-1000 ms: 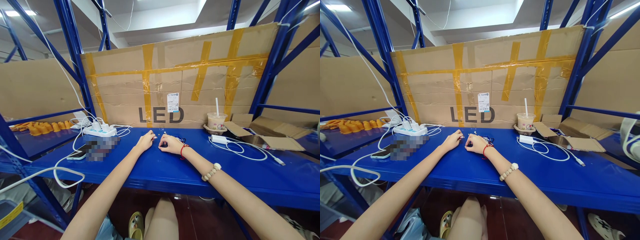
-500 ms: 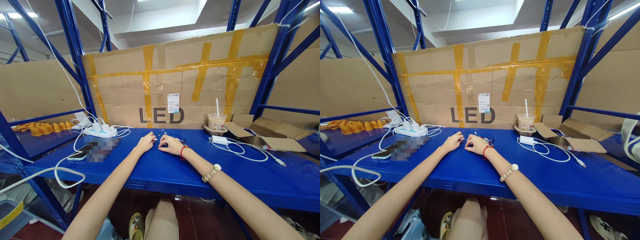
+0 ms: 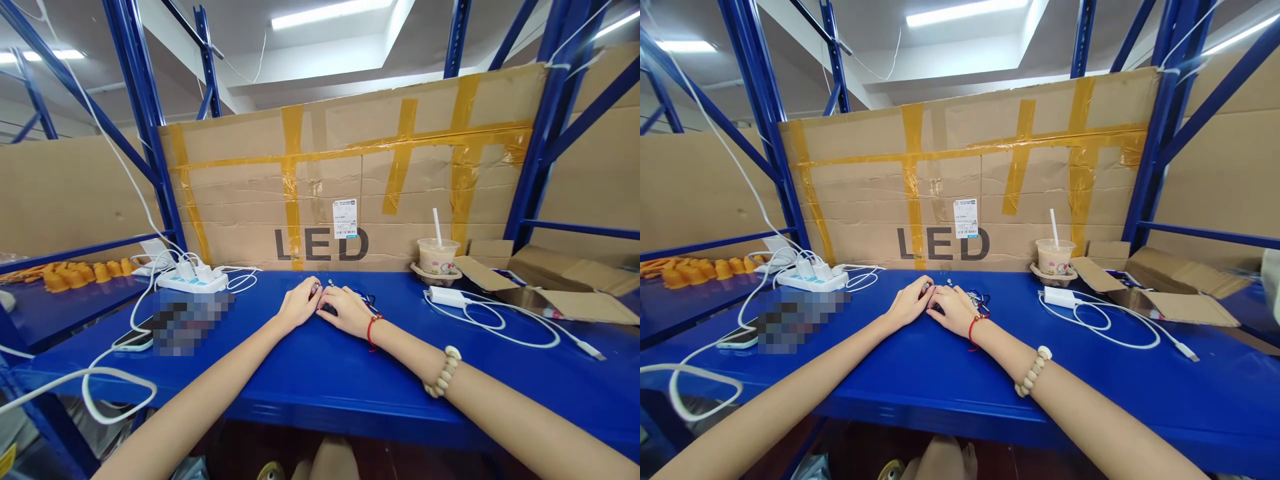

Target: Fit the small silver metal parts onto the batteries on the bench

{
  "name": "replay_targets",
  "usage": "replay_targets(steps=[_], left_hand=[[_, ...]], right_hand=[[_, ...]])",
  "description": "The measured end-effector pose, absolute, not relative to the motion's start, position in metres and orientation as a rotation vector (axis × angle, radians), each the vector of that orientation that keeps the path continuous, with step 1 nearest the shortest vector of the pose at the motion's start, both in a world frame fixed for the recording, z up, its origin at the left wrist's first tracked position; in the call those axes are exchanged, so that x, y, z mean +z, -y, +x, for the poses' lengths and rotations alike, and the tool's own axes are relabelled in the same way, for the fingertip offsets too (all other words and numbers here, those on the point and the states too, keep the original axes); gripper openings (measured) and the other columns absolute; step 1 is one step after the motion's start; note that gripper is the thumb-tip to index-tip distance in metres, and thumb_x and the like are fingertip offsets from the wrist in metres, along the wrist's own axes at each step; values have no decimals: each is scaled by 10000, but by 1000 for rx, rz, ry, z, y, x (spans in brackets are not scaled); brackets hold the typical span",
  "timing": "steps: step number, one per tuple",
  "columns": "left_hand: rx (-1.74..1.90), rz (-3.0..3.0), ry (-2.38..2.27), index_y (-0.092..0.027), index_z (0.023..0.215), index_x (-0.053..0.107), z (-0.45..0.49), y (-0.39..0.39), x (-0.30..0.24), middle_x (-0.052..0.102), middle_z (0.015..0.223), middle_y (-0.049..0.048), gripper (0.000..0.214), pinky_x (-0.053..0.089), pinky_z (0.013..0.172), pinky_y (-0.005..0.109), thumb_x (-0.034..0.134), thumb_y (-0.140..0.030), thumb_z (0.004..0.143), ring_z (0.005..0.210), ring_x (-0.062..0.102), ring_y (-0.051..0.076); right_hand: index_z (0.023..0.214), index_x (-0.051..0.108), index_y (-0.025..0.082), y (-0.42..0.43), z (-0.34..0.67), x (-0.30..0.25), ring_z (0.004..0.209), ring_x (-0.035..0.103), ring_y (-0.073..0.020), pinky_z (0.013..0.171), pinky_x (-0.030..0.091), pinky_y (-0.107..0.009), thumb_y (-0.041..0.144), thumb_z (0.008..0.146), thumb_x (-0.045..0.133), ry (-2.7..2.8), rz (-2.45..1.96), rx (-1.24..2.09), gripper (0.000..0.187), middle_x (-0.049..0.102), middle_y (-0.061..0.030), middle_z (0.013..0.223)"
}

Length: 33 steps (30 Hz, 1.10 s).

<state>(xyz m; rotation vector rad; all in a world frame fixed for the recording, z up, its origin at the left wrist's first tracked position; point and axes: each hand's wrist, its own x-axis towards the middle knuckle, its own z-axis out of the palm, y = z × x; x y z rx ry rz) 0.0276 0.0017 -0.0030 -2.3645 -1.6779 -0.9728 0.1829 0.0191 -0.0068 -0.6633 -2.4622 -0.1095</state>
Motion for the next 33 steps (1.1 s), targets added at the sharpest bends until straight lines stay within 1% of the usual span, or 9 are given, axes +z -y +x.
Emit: replay_targets(steps=[4, 9, 11, 14, 17, 22, 27, 33], left_hand=[[-1021, -2249, 1695, -173, 657, 419, 27, -15, -5, 485, 685, -27, 307, 315, 537, 210, 291, -343, 878, 615, 475, 97], [-965, -2325, 1451, -146, 545, 428, 30, -31, -5, 516, 701, -5, 391, 314, 551, 204, 301, -318, 873, 603, 483, 83], [-922, -2322, 1341, -142, 497, 429, 30, -37, -7, 524, 633, 8, 413, 302, 542, 209, 310, -294, 863, 594, 487, 92], [-827, -2289, 1252, -143, 445, 436, 28, -43, -11, 489, 478, 16, 417, 248, 490, 227, 342, -277, 828, 498, 459, 99], [-764, -2300, 1189, -143, 439, 473, 25, -44, -14, 520, 453, 23, 379, 221, 470, 230, 381, -259, 787, 443, 454, 94], [-675, -2311, 1176, -148, 481, 536, 25, -40, -13, 587, 500, 41, 311, 218, 461, 231, 392, -223, 746, 454, 504, 116], [-610, -2353, 1276, -157, 555, 586, 26, -36, -12, 636, 592, 44, 262, 271, 487, 227, 386, -200, 718, 535, 567, 147], [-519, -2346, 1435, -149, 572, 598, 36, -25, -8, 633, 611, 69, 262, 331, 518, 233, 389, -206, 717, 578, 582, 171]], right_hand=[[849, 556, 182, -32, 191, -8, 778, 520, -126, 697, 332, -275, 273, 864, 447, 2305, -664, -94, 143, 568, -19, 849], [849, 571, 192, -49, 199, -13, 663, 506, -102, 658, 364, -256, 286, 849, 475, 2069, -713, 7, 135, 552, -10, 819], [843, 581, 196, -51, 199, -14, 650, 498, -97, 634, 385, -238, 301, 842, 485, 1992, -685, 65, 142, 547, -10, 820], [830, 593, 198, -49, 197, -14, 673, 506, -97, 630, 404, -220, 299, 828, 509, 1966, -596, 117, 132, 545, -12, 826], [811, 601, 194, -45, 195, -13, 686, 514, -96, 629, 410, -212, 288, 817, 528, 1982, -524, 132, 119, 538, -11, 803], [805, 594, 186, -39, 193, -13, 729, 527, -99, 659, 422, -211, 270, 820, 523, 1984, -470, 136, 111, 533, -19, 811], [734, 549, 171, -35, 193, -14, 707, 533, -98, 673, 433, -214, 273, 816, 526, 2031, -440, 135, 133, 532, -20, 807], [753, 554, 176, -30, 199, -12, 670, 519, -85, 620, 425, -200, 286, 830, 503, 2092, -492, 131, 144, 527, -18, 827]])
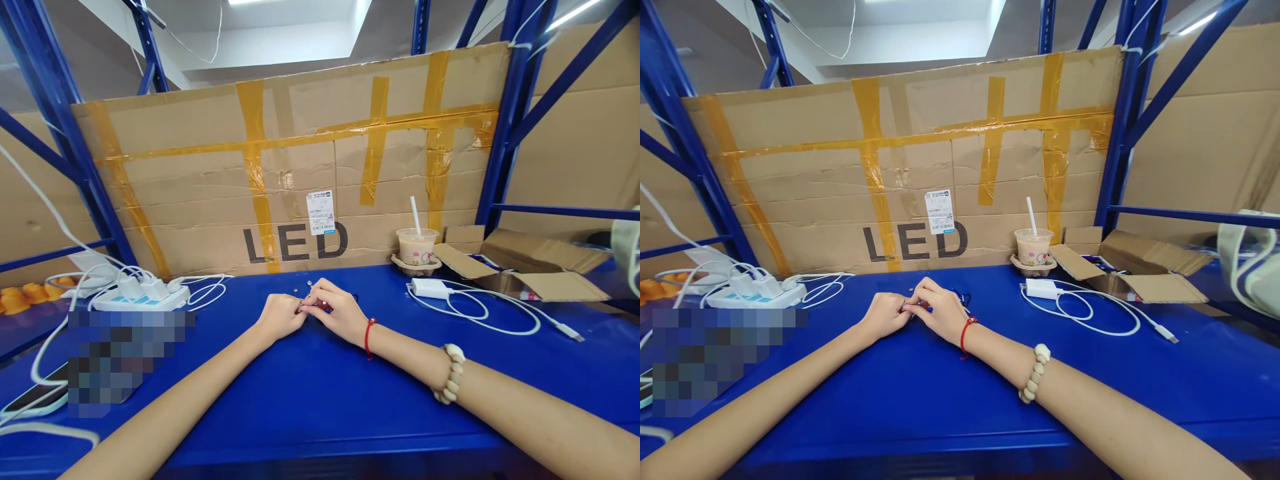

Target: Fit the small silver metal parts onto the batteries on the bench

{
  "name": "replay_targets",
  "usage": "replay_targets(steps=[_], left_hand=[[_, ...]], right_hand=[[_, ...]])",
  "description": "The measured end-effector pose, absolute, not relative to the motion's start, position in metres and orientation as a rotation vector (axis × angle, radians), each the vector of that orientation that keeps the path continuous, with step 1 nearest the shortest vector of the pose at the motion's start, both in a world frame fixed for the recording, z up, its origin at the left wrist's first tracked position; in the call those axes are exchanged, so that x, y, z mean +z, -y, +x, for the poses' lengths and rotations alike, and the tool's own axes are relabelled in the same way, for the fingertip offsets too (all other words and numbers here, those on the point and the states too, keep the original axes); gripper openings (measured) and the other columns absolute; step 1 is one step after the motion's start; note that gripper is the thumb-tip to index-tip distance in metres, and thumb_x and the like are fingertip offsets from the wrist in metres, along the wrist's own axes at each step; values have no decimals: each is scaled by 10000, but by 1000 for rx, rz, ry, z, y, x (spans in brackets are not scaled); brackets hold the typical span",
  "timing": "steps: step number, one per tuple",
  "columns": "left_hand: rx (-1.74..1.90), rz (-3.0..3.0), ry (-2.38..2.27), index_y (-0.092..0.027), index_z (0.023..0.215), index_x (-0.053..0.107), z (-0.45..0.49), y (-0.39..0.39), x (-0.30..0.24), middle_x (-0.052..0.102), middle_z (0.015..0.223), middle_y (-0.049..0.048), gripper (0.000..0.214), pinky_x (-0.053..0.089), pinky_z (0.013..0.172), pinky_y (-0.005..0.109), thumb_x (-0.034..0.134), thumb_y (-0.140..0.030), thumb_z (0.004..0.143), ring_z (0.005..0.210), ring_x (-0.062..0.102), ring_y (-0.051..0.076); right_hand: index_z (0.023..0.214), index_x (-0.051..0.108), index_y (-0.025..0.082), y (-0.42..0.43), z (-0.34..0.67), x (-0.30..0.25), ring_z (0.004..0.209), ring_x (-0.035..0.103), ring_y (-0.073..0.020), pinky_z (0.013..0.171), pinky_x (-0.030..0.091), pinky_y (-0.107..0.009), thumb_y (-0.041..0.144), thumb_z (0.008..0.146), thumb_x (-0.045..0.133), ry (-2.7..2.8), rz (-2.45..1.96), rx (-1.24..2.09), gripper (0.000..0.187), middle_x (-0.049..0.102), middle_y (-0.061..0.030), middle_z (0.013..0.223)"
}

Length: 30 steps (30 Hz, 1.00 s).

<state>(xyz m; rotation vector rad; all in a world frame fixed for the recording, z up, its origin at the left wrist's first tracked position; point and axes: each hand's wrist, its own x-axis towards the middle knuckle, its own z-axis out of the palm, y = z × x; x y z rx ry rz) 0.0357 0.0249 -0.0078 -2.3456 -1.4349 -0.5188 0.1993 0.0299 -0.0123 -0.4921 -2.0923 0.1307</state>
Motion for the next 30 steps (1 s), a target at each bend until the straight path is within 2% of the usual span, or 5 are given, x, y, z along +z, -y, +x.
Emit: replay_targets(steps=[7, 16, 19, 23, 30], left_hand=[[-422, -2370, 1532, -166, 716, 659, 40, -19, -5, 671, 738, 75, 256, 379, 564, 260, 404, -192, 704, 678, 614, 209], [-373, -2392, 1513, -177, 681, 652, 39, -19, -4, 671, 725, 47, 208, 370, 564, 251, 445, -190, 687, 684, 615, 195], [-583, -2355, 1575, -178, 711, 644, 39, -21, -4, 665, 724, 34, 221, 362, 563, 235, 427, -211, 742, 678, 606, 166], [-1042, -2126, 1749, -166, 624, 588, 36, -24, -3, 619, 618, 15, 408, 346, 557, 222, 303, -332, 865, 598, 568, 122], [-1258, -2028, 1894, -194, 634, 567, 32, -27, -2, 606, 690, -16, 361, 359, 645, 231, 330, -341, 863, 749, 541, 138]], right_hand=[[822, 606, 199, -24, 201, -9, 583, 502, -63, 589, 433, -206, 330, 835, 482, 2168, -553, 63, 181, 533, -27, 904], [779, 593, 198, -23, 199, -8, 590, 509, -61, 574, 436, -197, 329, 815, 511, 2198, -607, 115, 158, 528, -13, 896], [885, 567, 212, -21, 198, -6, 654, 531, -89, 621, 448, -219, 306, 818, 497, 2182, -650, 99, 135, 534, -15, 893], [1096, 468, 230, -23, 198, -5, 713, 539, -119, 682, 451, -260, 270, 789, 511, 2149, -722, 62, 312, 528, -24, 915], [1039, 541, 212, -31, 201, -11, 965, 491, -209, 815, 379, -360, 304, 704, 588, 2255, -853, -24, 350, 545, -55, 1029]])
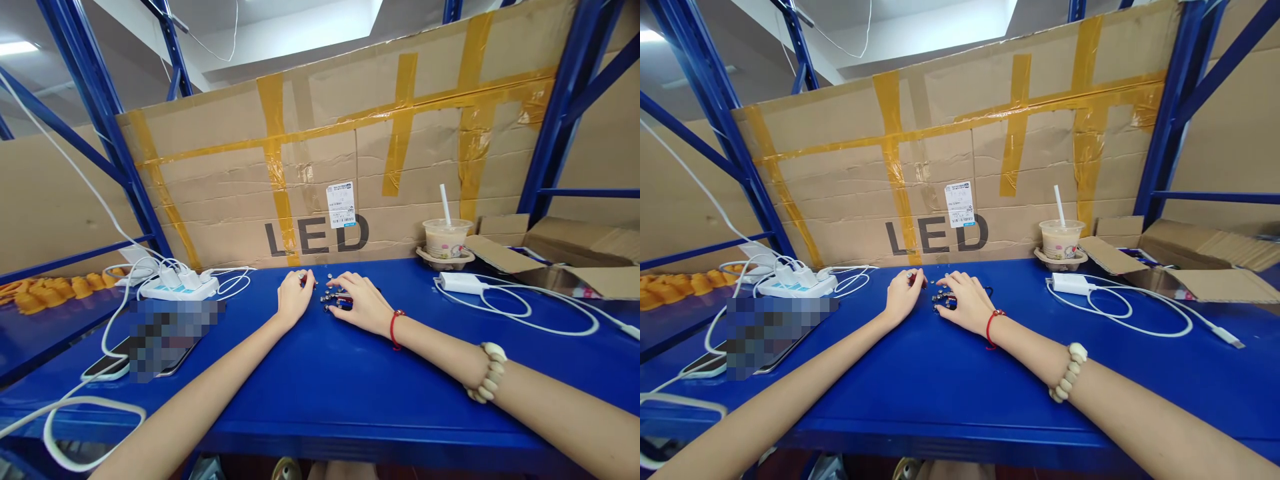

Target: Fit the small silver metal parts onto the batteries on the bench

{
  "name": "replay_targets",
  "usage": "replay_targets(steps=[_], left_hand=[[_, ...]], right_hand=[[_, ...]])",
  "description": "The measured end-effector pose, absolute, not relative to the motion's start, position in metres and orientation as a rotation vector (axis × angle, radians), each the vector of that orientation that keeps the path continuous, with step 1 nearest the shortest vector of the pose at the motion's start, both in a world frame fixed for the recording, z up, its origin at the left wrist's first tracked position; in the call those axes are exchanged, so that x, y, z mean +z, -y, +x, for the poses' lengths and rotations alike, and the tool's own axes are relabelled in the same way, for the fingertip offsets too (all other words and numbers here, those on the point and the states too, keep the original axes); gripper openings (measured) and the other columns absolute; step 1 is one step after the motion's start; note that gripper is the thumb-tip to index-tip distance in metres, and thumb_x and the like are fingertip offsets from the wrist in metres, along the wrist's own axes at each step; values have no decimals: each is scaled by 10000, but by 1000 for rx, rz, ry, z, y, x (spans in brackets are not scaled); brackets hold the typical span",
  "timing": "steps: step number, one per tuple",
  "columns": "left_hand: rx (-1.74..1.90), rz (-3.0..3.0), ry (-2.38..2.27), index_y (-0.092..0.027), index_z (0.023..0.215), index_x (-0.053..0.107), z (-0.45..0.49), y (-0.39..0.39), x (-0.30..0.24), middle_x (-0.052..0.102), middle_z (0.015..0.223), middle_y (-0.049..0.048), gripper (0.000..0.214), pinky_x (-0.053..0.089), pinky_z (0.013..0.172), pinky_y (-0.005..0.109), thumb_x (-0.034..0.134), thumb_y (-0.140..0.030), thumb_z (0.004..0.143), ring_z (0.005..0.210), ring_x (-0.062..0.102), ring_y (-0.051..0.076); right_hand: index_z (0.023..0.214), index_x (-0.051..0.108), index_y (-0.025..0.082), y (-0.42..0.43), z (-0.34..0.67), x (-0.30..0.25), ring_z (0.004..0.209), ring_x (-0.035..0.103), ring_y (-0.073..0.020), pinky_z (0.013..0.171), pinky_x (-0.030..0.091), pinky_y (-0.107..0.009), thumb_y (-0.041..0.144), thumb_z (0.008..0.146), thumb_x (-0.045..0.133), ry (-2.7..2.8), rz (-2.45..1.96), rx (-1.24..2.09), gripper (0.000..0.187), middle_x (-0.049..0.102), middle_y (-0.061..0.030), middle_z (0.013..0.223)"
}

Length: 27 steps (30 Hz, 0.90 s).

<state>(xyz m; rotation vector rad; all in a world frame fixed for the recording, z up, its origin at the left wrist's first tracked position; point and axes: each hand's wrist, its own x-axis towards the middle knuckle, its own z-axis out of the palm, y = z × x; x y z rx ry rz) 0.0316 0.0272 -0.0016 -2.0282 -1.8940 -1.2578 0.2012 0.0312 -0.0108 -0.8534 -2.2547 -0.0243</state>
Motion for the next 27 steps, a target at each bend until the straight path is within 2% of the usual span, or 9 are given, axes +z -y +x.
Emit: replay_targets(steps=[6, 12, 16, 21, 27], left_hand=[[-1050, -2196, 1825, -195, 641, 560, 33, -27, -3, 593, 705, -10, 367, 359, 656, 248, 301, -312, 874, 814, 500, 157], [-759, -2251, 1788, -174, 636, 552, 37, -27, 0, 589, 656, 27, 400, 371, 637, 255, 283, -343, 878, 782, 525, 175], [-620, -2224, 1867, -165, 609, 549, 38, -27, 0, 604, 646, 45, 448, 357, 569, 249, 263, -381, 879, 663, 563, 173], [-572, -2225, 1870, -162, 615, 567, 37, -29, -1, 623, 641, 55, 470, 332, 518, 240, 263, -406, 877, 622, 586, 178], [-617, -2205, 1821, -172, 626, 595, 38, -28, -2, 635, 648, 52, 465, 312, 506, 239, 273, -395, 877, 640, 595, 180]], right_hand=[[1066, 571, 168, -32, 200, -16, 1066, 443, -230, 912, 304, -412, 397, 712, 573, 2353, -918, -5, 421, 537, -76, 1137], [1068, 580, 178, -31, 201, -15, 1114, 434, -229, 963, 245, -435, 385, 780, 505, 2451, -902, 22, 363, 561, -83, 1130], [1006, 603, 189, -31, 201, -14, 1105, 444, -219, 969, 231, -433, 350, 783, 509, 2463, -851, 14, 290, 591, -57, 1082], [985, 602, 201, -29, 201, -13, 1066, 471, -210, 977, 213, -440, 294, 782, 509, 2482, -769, 14, 242, 608, -51, 1034], [1053, 566, 171, -27, 200, -12, 1085, 457, -228, 999, 186, -451, 326, 766, 518, 2472, -790, -47, 329, 583, -88, 1070]])
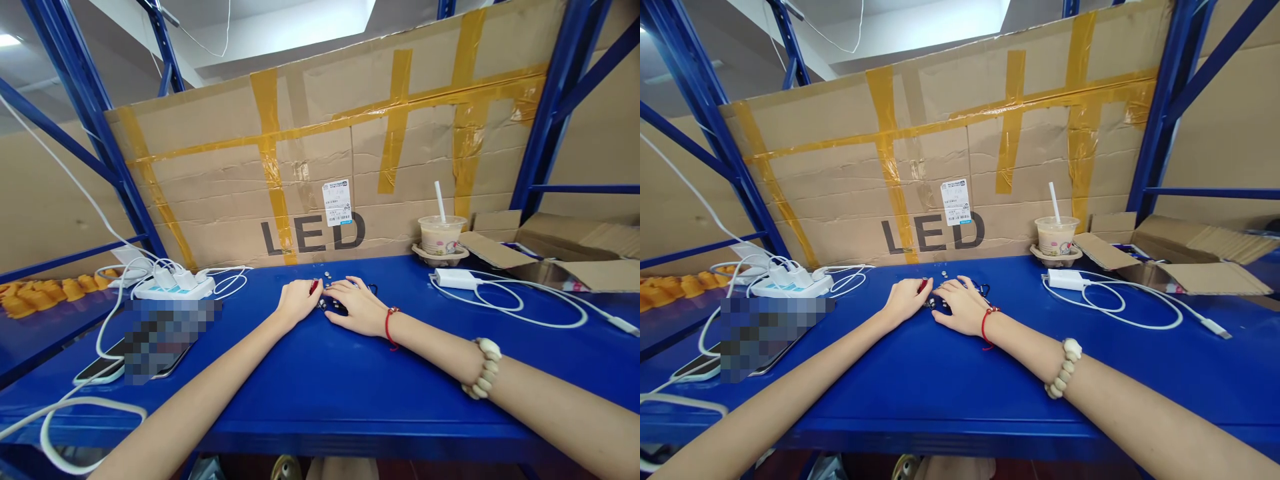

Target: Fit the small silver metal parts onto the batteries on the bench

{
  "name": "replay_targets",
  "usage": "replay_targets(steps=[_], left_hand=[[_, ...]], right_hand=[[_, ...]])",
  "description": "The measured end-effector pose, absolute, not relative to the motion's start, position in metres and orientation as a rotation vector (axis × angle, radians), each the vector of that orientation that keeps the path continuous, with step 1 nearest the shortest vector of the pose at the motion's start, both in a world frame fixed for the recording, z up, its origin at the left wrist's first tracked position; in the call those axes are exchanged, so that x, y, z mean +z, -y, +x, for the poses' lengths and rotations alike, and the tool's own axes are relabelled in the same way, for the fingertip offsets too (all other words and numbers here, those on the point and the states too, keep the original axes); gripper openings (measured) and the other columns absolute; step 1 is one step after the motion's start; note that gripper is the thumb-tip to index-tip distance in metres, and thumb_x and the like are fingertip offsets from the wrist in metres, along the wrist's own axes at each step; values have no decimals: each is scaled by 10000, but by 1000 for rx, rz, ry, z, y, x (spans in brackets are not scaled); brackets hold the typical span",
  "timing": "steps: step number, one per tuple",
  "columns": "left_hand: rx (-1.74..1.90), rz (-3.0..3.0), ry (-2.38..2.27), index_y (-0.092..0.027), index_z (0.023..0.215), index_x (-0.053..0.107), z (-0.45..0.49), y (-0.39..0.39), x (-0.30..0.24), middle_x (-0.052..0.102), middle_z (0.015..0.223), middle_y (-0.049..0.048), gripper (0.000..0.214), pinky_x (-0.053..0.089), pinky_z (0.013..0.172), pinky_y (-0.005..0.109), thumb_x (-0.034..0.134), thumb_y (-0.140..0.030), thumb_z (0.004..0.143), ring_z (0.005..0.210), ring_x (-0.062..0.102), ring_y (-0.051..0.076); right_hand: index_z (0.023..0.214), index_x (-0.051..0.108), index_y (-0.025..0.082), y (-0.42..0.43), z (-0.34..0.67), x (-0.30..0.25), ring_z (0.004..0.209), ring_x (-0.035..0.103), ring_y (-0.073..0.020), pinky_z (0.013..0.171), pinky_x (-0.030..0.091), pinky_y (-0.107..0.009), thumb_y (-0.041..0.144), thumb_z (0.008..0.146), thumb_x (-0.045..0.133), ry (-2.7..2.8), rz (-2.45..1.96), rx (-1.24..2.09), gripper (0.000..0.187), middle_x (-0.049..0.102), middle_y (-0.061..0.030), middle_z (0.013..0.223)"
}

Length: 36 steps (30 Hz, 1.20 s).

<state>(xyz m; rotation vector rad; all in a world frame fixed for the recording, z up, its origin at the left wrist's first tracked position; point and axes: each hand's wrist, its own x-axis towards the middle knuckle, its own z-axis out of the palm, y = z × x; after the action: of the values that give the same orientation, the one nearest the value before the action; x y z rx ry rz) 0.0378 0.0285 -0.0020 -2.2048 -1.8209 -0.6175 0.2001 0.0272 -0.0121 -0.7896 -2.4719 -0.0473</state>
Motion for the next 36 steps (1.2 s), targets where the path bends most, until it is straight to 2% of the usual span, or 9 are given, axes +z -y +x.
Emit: replay_targets(steps=[8, 15, 22, 28, 33, 36], left_hand=[[-629, -2099, 1890, -154, 587, 598, 38, -24, 2, 622, 616, 73, 525, 308, 515, 257, 243, -404, 882, 624, 595, 185], [-580, -2040, 1928, -153, 597, 633, 39, -24, 1, 635, 638, 100, 572, 341, 546, 273, 221, -433, 877, 657, 599, 216], [-567, -2042, 1924, -160, 594, 630, 40, -24, 2, 637, 640, 92, 564, 325, 533, 267, 227, -440, 871, 647, 597, 213], [-620, -2037, 1928, -162, 585, 615, 39, -24, 2, 637, 635, 76, 521, 298, 513, 253, 256, -411, 869, 636, 593, 195], [-613, -2009, 1923, -165, 582, 608, 39, -25, 1, 644, 653, 67, 496, 297, 517, 247, 276, -401, 864, 647, 596, 197], [-615, -1997, 1917, -167, 565, 597, 40, -25, 1, 640, 637, 57, 490, 289, 510, 239, 284, -402, 860, 636, 595, 189]], right_hand=[[1148, 486, 151, -29, 200, -14, 1066, 479, -209, 1009, 191, -440, 335, 756, 522, 2442, -759, -34, 434, 565, -104, 1101], [1175, 461, 186, -29, 201, -14, 1062, 481, -211, 1000, 197, -445, 312, 751, 530, 2456, -721, 7, 447, 562, -94, 1107], [1160, 469, 175, -29, 200, -13, 1011, 501, -199, 999, 198, -428, 302, 748, 539, 2449, -725, -1, 437, 586, -86, 1036], [1103, 499, 191, -30, 199, -13, 961, 518, -191, 995, 197, -424, 284, 747, 541, 2453, -684, 3, 370, 605, -58, 963], [991, 536, 192, -29, 200, -11, 931, 524, -175, 985, 201, -411, 221, 748, 532, 2436, -703, -22, 245, 615, -33, 931], [986, 533, 200, -30, 202, -9, 888, 532, -157, 979, 199, -396, 174, 747, 525, 2443, -708, -27, 241, 629, -3, 872]])
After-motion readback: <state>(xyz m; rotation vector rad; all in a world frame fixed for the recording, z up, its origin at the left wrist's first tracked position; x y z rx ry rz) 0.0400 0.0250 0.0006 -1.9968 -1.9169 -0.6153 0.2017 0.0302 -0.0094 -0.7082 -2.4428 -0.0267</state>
